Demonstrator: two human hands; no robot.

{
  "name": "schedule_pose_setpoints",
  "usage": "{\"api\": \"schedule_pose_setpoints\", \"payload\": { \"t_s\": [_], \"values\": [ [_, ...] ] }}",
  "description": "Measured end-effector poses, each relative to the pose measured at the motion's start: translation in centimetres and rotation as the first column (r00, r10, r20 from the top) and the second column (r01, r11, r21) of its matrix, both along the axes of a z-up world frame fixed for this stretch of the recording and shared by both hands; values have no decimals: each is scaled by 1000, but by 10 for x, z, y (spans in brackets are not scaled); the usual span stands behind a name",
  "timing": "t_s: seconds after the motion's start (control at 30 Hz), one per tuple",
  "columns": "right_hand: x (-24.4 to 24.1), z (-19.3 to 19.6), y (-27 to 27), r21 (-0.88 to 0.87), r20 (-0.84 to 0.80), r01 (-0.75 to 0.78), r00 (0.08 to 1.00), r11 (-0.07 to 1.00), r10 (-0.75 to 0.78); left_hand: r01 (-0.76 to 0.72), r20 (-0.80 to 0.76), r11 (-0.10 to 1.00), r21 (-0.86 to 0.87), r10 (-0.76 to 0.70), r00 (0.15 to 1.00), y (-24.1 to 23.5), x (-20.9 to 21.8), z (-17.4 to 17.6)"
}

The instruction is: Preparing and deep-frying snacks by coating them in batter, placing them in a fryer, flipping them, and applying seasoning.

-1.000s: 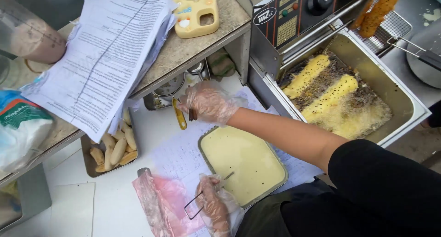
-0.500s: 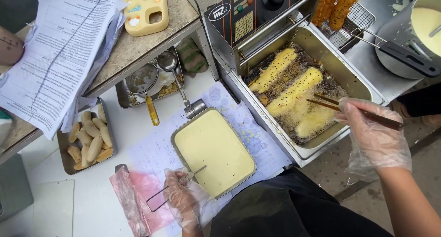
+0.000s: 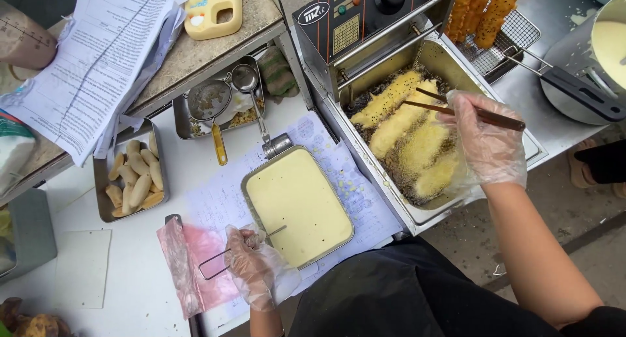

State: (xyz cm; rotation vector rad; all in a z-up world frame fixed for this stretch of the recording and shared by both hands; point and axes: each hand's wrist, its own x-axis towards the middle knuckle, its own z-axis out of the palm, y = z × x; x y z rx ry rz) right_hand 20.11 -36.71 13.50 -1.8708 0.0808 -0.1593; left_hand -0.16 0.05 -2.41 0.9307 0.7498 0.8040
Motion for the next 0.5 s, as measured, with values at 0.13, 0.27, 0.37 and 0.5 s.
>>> {"api": "schedule_pose_setpoints", "payload": {
  "t_s": [0.13,0.27,0.37,0.5],
  "values": [
    [21,-21,6,-176,-117,-70,992,982,50,17,-96,999,27,-14,995,-3,-4,8],
    [30,-35,-1,-235,-274,-48,962,971,-19,-19,-39,999,37,21,999,-3,0,4],
    [32,-39,1,-263,-259,-57,966,963,-14,-36,-96,996,80,44,994,-7,1,6],
    [44,-39,15,-179,-312,-107,949,978,46,-24,-100,1000,5,25,995,-9,-1,13]
  ]
}}
